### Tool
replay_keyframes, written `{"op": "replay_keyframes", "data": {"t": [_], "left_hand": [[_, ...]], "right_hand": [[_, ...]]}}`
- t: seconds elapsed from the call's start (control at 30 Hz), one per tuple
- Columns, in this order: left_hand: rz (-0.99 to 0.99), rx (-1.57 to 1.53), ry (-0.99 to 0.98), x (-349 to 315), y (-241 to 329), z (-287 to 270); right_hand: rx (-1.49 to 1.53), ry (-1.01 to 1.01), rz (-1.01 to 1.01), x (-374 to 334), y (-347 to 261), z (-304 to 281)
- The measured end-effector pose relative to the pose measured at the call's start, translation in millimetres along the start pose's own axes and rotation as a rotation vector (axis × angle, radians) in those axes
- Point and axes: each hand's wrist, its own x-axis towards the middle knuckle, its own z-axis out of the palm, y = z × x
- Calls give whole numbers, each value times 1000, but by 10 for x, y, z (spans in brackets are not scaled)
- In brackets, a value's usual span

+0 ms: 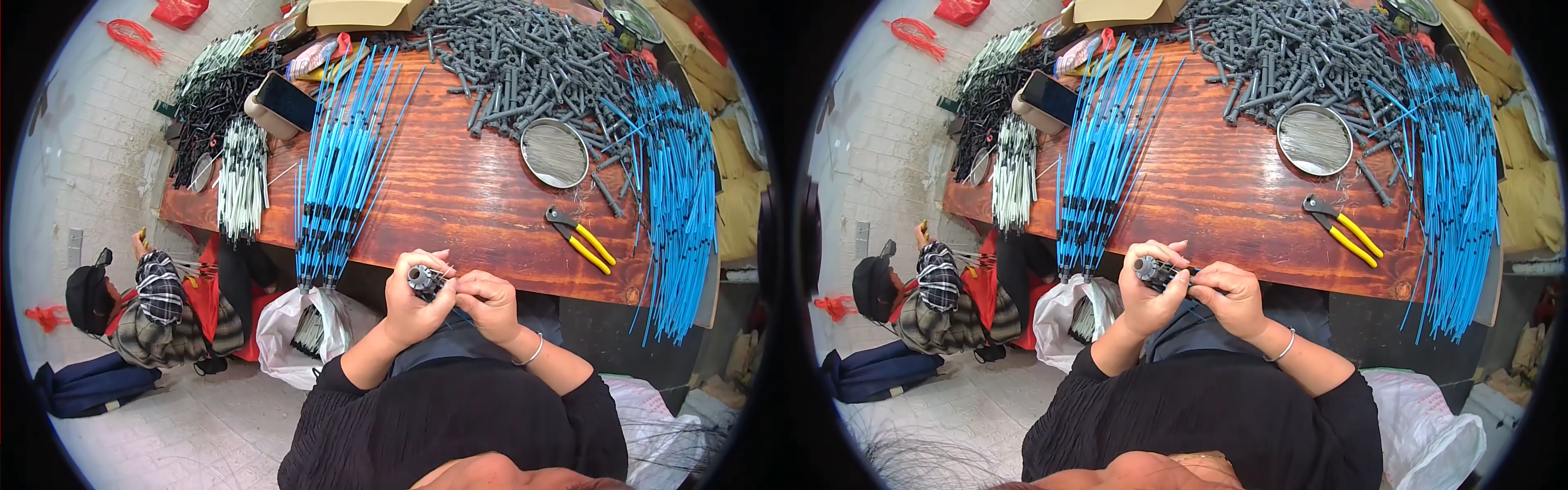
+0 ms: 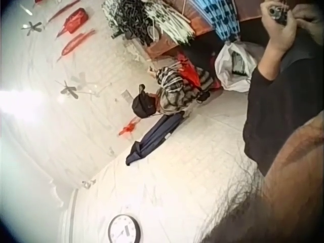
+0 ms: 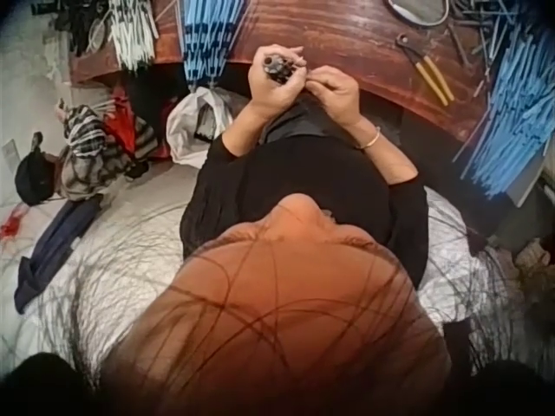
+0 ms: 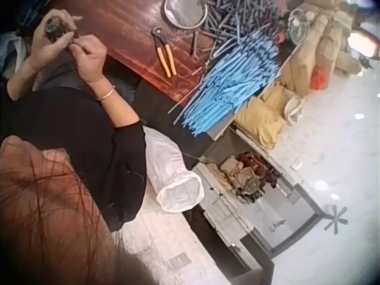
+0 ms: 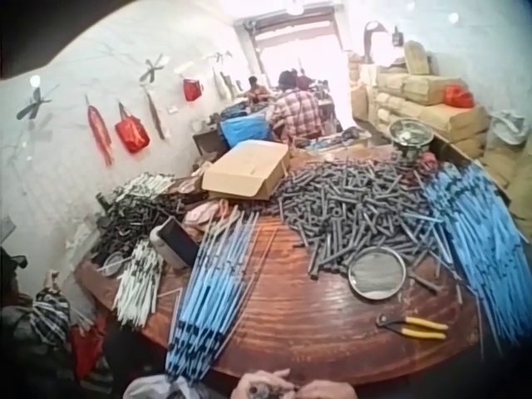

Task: Assembling blue plastic fan ribs into a central hub connector and securing them using pliers.

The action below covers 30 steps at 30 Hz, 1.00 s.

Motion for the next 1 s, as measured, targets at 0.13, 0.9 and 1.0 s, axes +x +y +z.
{"op": "replay_keyframes", "data": {"t": [0.13,0.9,1.0], "left_hand": [[-31,-30,4,-11,9,-31],[-143,-274,209,-288,-91,-446],[-82,-284,215,-289,8,-542]], "right_hand": [[-37,-6,-2,19,-12,6],[-1445,54,-162,56,-591,-1253],[-1569,-47,21,-68,-487,-1680]]}}
